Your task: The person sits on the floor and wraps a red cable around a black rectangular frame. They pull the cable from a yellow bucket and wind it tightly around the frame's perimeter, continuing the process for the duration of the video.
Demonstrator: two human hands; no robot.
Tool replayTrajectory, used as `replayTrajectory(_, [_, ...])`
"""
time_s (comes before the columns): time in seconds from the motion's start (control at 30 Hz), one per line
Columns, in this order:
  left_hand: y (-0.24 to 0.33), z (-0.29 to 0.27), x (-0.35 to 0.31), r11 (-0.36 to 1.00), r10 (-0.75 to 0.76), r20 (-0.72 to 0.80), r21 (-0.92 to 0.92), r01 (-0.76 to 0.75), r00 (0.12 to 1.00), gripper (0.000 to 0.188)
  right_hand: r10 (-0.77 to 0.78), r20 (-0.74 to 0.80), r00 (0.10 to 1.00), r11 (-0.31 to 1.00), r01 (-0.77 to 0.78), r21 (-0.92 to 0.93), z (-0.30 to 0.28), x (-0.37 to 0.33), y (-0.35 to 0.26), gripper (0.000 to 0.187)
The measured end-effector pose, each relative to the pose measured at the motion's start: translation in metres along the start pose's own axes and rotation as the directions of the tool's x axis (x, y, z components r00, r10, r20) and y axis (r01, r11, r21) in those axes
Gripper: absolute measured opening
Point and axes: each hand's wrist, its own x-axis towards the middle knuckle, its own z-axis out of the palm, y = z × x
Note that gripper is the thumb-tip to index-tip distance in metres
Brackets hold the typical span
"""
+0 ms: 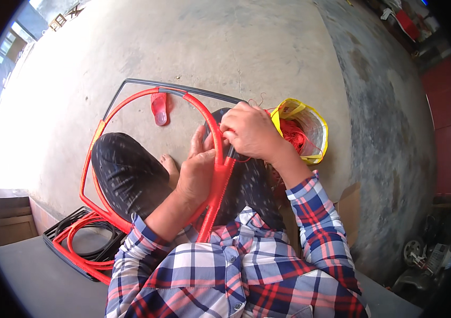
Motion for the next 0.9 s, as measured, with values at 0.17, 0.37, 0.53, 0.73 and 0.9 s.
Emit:
replayTrajectory(0.17, [0.006,-0.005,0.004,0.992,-0.128,0.029,0.002,0.128,0.991,0.063,0.142,-0.680,0.719,0.976,0.012,0.217,-0.005,-0.042,0.009,0.032])
replayTrajectory(0.37, [0.006,-0.011,0.007,0.966,-0.256,0.013,0.053,0.255,0.967,0.057,0.264,-0.381,0.886,0.957,-0.192,0.216,0.031,-0.062,-0.008,0.035])
replayTrajectory(0.53, [0.008,-0.001,0.004,0.944,-0.317,-0.086,0.064,0.323,0.944,0.044,0.293,-0.433,0.852,0.936,-0.162,0.313,0.040,-0.058,-0.003,0.025])
replayTrajectory(0.73, [0.010,0.012,0.003,0.901,-0.352,-0.261,0.168,0.401,0.899,0.018,0.297,-0.399,0.868,0.881,-0.088,0.465,0.013,-0.081,-0.006,0.017])
replayTrajectory(0.9, [0.000,-0.006,0.010,0.850,-0.418,-0.200,0.259,0.459,0.886,0.014,0.450,-0.231,0.863,0.593,-0.095,0.799,0.047,-0.080,-0.009,0.066])
